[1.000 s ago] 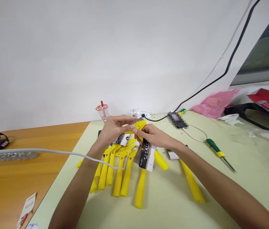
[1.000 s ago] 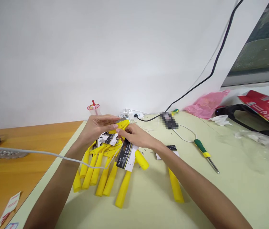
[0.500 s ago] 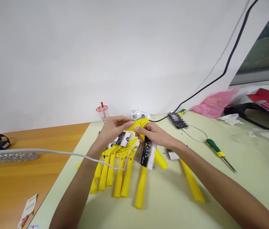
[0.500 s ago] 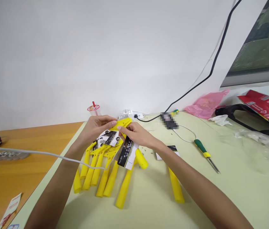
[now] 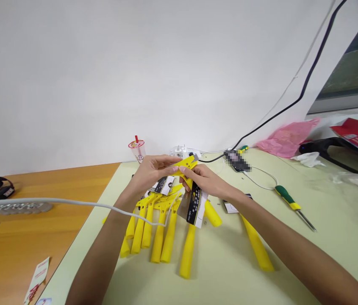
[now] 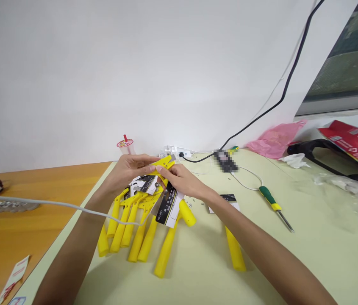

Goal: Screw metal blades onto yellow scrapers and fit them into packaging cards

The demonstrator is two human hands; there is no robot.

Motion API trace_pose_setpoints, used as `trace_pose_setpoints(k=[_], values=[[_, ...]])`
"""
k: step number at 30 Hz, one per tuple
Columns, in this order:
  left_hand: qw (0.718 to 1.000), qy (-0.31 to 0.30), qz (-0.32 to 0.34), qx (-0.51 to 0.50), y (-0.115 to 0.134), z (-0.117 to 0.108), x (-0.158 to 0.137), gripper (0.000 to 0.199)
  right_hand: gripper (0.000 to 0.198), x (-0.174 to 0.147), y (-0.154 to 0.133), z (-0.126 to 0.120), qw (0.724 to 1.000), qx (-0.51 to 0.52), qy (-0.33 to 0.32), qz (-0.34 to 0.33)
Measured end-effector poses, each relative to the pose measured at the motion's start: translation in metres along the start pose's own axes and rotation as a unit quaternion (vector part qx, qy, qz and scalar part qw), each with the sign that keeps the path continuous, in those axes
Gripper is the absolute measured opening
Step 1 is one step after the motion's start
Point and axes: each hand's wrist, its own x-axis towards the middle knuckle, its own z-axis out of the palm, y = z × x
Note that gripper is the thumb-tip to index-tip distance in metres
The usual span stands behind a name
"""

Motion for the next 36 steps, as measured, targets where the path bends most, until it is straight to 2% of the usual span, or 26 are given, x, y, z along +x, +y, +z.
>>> trace_pose_setpoints(k=[11,16,22,26,30,36], values=[[0.999,0.004,0.039,0.016,0.004,-0.006,-0.003,0.038,0.069,-0.001,0.0,-0.001,0.998,-0.049,-0.01,-0.033],[0.994,0.027,0.091,0.054,0.003,-0.004,-0.004,0.033,0.073,-0.002,-0.002,-0.003,0.997,-0.059,-0.017,-0.046],[0.991,0.048,0.1,0.076,0.006,-0.002,-0.007,0.029,0.071,-0.001,0.0,-0.003,0.996,-0.065,-0.017,-0.062],[0.994,0.05,0.08,0.056,0.008,-0.001,-0.008,0.031,0.068,0.0,0.003,-0.003,0.997,-0.045,-0.022,-0.065],[0.995,0.081,0.051,0.007,0.009,0.0,-0.007,0.036,0.065,0.0,0.005,-0.004,0.995,-0.075,-0.019,-0.068],[0.998,0.059,0.032,0.009,0.007,0.005,-0.005,0.039,0.069,-0.002,0.002,-0.004,0.994,-0.079,-0.039,-0.058]])
